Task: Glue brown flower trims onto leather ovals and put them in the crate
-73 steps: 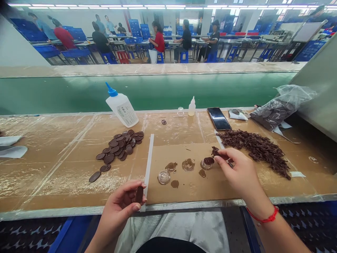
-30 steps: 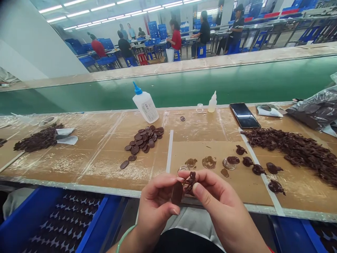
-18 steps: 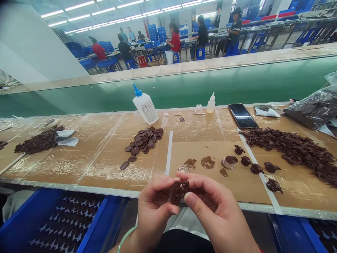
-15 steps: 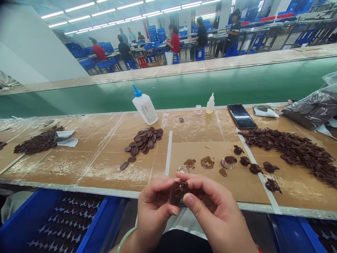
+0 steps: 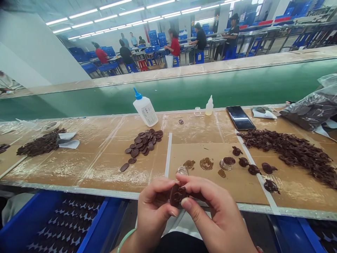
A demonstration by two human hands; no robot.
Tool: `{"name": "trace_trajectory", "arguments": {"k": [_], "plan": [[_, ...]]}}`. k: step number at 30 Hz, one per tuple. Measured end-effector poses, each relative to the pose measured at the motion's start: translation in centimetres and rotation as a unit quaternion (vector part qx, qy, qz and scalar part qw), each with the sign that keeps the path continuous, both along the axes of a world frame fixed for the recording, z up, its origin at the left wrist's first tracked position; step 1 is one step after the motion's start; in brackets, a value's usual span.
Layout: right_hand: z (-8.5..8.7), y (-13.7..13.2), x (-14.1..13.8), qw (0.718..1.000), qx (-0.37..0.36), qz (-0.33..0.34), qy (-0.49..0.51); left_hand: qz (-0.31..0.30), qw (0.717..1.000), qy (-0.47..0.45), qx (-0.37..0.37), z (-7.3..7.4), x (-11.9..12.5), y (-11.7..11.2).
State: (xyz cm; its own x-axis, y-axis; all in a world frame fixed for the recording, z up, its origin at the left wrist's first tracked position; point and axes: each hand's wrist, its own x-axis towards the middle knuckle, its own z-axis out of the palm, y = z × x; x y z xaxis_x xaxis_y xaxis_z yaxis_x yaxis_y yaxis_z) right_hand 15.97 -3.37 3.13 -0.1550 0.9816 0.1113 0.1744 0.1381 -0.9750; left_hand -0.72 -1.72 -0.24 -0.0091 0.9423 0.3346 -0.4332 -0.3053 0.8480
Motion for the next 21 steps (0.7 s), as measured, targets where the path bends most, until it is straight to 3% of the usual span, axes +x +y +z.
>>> {"name": "trace_trajectory", "arguments": {"k": [21], "plan": [[0.50, 0.49, 0.38, 0.993, 0.075, 0.020, -0.089, 0.052, 0.998, 0.041, -0.006, -0.91, -0.02, -0.10]]}}
